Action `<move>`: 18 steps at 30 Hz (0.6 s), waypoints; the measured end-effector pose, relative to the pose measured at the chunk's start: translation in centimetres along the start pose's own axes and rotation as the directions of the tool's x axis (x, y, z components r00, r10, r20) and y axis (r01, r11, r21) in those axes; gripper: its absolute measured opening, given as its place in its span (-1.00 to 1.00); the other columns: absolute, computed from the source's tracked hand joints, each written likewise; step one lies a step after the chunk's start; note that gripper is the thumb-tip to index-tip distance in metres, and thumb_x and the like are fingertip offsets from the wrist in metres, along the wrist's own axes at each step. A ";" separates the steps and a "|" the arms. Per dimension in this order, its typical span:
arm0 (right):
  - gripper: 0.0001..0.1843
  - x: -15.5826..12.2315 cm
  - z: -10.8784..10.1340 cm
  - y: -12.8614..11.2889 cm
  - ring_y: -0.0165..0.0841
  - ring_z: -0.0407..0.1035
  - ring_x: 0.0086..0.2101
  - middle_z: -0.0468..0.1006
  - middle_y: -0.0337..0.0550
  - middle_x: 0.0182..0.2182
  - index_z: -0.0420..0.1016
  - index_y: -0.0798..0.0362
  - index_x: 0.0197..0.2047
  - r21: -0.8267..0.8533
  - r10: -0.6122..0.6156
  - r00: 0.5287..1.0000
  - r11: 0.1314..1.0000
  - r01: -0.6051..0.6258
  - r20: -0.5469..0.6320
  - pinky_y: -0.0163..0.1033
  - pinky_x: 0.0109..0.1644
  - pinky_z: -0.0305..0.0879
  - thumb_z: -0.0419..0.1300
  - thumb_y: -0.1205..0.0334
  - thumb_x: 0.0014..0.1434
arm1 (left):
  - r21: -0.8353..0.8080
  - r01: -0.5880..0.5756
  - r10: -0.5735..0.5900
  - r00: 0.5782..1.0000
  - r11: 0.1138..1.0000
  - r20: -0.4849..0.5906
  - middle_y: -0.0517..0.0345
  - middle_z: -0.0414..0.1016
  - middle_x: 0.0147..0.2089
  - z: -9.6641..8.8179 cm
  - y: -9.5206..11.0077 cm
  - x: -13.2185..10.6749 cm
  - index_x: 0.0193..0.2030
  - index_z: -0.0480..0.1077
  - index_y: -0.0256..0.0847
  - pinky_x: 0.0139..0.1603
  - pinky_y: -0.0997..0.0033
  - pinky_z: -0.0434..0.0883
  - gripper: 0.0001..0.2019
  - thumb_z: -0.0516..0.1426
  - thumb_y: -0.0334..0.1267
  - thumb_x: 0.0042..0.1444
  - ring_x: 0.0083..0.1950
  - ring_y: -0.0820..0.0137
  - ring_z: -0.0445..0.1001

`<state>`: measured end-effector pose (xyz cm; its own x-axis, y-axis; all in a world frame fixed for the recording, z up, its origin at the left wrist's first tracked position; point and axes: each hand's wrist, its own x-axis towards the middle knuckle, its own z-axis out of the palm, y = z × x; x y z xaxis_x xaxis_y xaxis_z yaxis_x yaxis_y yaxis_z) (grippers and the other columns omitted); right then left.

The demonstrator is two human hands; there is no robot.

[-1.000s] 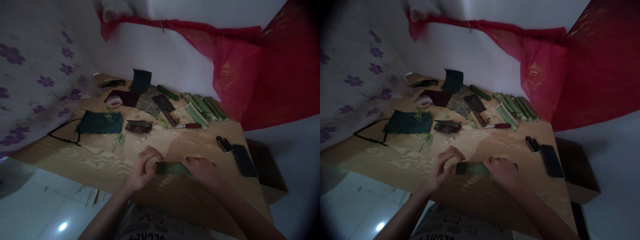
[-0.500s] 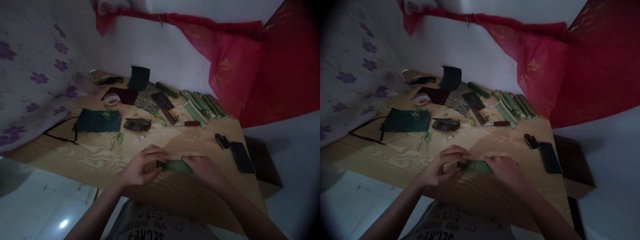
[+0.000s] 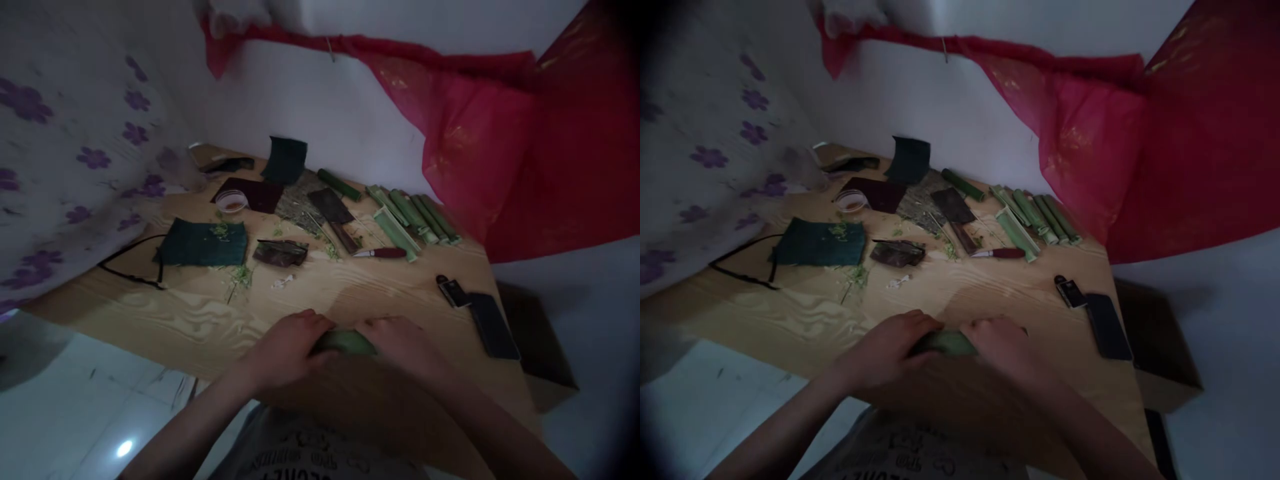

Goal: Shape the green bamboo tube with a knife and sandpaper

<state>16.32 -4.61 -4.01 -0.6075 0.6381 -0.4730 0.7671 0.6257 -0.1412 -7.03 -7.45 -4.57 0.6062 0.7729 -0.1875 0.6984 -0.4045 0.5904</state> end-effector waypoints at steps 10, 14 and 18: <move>-0.60 3.4 -6.0 -4.0 -0.11 0.36 0.11 0.53 -0.04 0.09 0.40 0.01 0.16 -0.023 -0.358 0.847 0.925 0.380 -0.393 0.08 0.28 0.15 0.17 0.12 0.29 | 0.008 0.407 -0.404 0.908 0.913 -0.116 -0.06 0.61 -0.26 -0.2 -5.3 -2.7 -0.22 0.43 -0.19 -0.32 0.31 0.34 -0.82 0.18 -0.16 0.07 -0.24 0.09 0.58; -0.72 6.0 -13.2 -6.0 -0.25 0.37 0.05 0.58 -0.12 -0.01 0.53 -0.01 -0.02 -0.184 -0.546 0.542 0.792 0.582 -0.639 -0.05 0.22 0.19 0.00 0.22 0.41 | -0.403 0.386 -0.529 0.773 0.830 -0.349 0.09 0.52 -0.34 0.2 -10.2 -4.2 -0.24 0.41 -0.23 -0.31 0.38 0.31 -0.79 0.12 -0.12 0.13 -0.31 0.29 0.47; -0.69 15.6 -20.5 -8.4 -0.25 0.39 -0.10 0.59 -0.02 -0.16 0.56 0.11 -0.18 -0.221 -0.581 0.476 0.756 0.616 -0.661 -0.14 0.00 0.25 0.00 0.24 0.41 | -0.712 0.289 -0.714 0.565 0.640 -0.413 0.23 0.33 -0.48 2.2 -13.0 -3.6 -0.28 0.36 -0.24 -0.46 0.45 0.24 -0.68 0.14 0.02 0.07 -0.47 0.42 0.30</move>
<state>-3.84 9.24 7.65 -0.8706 0.2368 0.4313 0.1603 0.9652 -0.2064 -17.43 -6.09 -13.31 -0.3133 0.9275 -0.2037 0.3509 0.3124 0.8827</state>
